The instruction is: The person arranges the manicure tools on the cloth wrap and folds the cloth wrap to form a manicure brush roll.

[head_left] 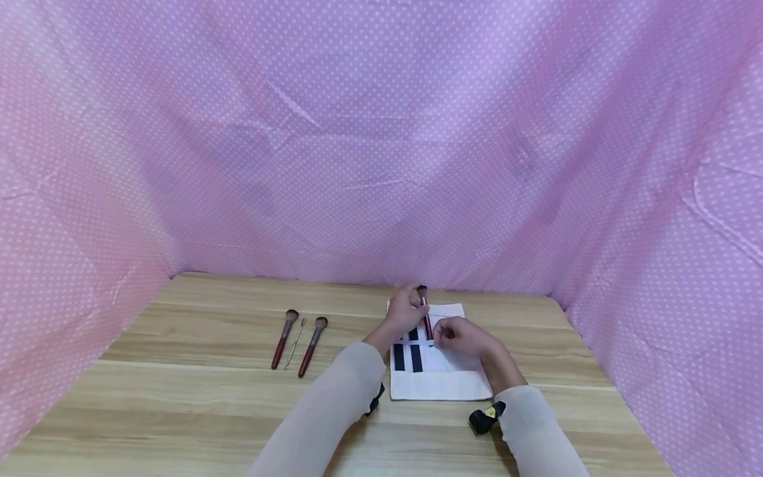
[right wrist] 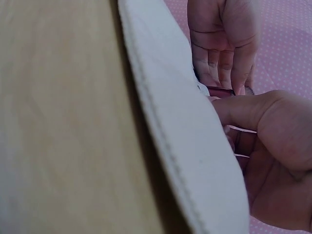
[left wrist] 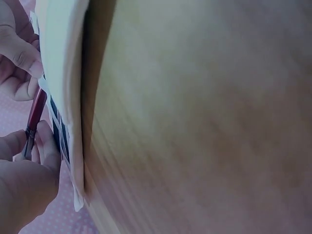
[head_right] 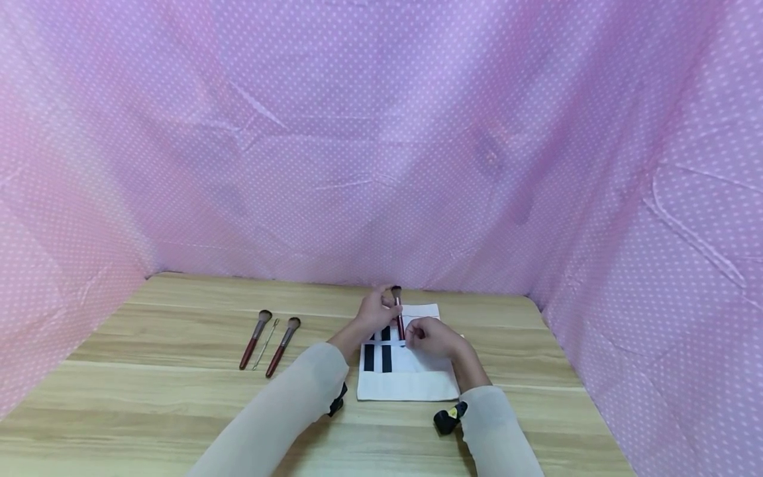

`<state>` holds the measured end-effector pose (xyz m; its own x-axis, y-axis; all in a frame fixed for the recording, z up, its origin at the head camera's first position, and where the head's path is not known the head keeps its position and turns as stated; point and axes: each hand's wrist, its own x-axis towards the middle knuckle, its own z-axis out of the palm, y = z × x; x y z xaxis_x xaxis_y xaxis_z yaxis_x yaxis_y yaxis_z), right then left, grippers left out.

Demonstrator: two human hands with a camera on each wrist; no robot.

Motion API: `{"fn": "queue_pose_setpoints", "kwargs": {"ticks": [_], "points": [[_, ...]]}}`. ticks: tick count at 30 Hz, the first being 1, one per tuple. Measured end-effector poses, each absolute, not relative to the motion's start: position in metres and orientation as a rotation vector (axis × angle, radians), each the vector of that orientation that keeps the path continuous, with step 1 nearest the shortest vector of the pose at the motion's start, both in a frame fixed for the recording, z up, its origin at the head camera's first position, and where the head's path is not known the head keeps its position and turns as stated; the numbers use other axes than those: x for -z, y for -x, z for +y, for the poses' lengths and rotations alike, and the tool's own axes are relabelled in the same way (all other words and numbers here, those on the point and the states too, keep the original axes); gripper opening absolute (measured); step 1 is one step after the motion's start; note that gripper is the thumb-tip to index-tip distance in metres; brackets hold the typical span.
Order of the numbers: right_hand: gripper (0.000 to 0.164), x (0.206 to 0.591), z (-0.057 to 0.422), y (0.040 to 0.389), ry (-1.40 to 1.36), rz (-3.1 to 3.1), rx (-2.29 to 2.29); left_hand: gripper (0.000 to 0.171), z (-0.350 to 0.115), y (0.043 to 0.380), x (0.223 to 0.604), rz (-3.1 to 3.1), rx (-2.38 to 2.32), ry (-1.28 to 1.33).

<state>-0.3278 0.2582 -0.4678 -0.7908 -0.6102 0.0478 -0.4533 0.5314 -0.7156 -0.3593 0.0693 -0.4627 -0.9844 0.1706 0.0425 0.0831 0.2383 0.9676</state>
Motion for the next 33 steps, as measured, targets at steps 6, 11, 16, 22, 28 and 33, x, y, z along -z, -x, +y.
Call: {"fn": "queue_pose_setpoints", "kwargs": {"ticks": [6, 11, 16, 22, 28, 33], "points": [[0.025, 0.4671, 0.2571, 0.3275, 0.912, 2.556, 1.117, 0.061, 0.0692, 0.3588, 0.4619, 2.402, -1.861, -0.276], [0.024, 0.4671, 0.2567, 0.3262, 0.89, 2.548, 1.127, 0.06, 0.0688, 0.3585, 0.4634, 2.46, -1.809, -0.271], [0.024, 0.4681, 0.2562, 0.3267, 0.87, 2.539, 1.148, 0.054, 0.0688, 0.3585, 0.4635, 2.512, -1.759, -0.301], [0.022, 0.4675, 0.256, 0.3281, 0.863, 2.539, 1.142, 0.043, 0.0679, 0.3597, 0.4629, 2.534, -1.728, -0.299], [0.021, 0.466, 0.2555, 0.3269, 0.845, 2.56, 1.128, 0.041, 0.0645, 0.3604, 0.4637, 2.5, -1.711, -0.307], [0.02, 0.4655, 0.2557, 0.3255, 0.848, 2.555, 1.137, 0.04, 0.0619, 0.3614, 0.4646, 2.467, -1.696, -0.318]]}}
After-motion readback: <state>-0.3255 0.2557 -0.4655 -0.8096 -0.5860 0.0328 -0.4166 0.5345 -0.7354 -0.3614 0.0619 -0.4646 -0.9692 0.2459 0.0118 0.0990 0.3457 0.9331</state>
